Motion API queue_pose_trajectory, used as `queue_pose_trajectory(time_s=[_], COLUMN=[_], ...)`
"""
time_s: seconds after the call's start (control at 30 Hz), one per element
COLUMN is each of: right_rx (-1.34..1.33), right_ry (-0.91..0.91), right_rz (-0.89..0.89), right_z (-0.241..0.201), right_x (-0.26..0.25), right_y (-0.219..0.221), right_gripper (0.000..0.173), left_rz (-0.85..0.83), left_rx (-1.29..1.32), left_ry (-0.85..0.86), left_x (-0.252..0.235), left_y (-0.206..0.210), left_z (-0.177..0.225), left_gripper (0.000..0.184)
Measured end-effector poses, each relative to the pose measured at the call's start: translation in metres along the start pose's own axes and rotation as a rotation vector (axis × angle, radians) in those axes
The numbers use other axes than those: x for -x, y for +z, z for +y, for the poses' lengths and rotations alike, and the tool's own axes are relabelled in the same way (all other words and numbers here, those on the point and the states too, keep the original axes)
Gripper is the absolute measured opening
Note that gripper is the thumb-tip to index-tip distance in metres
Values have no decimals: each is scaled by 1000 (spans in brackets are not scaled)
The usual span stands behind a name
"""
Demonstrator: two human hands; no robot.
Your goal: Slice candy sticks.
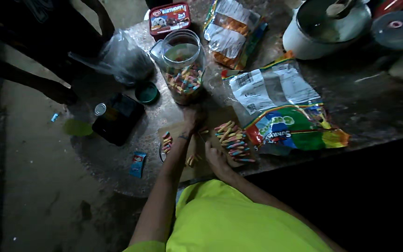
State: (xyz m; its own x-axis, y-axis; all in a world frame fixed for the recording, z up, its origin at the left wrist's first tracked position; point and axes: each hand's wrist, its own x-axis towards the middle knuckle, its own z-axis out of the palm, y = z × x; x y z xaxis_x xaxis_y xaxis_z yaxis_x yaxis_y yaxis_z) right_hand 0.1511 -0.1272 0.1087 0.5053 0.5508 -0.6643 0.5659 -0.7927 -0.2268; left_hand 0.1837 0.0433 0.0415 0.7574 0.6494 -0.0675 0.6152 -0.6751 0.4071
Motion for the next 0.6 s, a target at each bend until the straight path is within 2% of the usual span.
queue_pose_trajectory(time_s=[0.17, 0.27, 0.37, 0.47, 0.53, 0.6], right_rx=[5, 28, 14, 24, -8, -8], right_ry=[-37, -62, -99, -87, -57, -43], right_rz=[53, 59, 56, 82, 63, 8], right_z=[9, 8, -3, 2, 11, 14], right_x=[1, 3, -4, -8, 4, 12], right_y=[2, -1, -12, -4, 2, -1], right_gripper=[47, 48, 52, 53, 47, 49], left_rz=[-105, -31, 27, 78, -4, -88], left_rx=[40, 10, -7, -78, -97, -17], left_ry=[-68, -42, 73, 136, 117, 103], left_x=[1, 0, -3, -2, -1, 7], left_y=[-22, -14, -6, -2, -11, -21], left_z=[22, 21, 12, 9, 11, 9], left_gripper=[39, 40, 38, 37, 38, 38])
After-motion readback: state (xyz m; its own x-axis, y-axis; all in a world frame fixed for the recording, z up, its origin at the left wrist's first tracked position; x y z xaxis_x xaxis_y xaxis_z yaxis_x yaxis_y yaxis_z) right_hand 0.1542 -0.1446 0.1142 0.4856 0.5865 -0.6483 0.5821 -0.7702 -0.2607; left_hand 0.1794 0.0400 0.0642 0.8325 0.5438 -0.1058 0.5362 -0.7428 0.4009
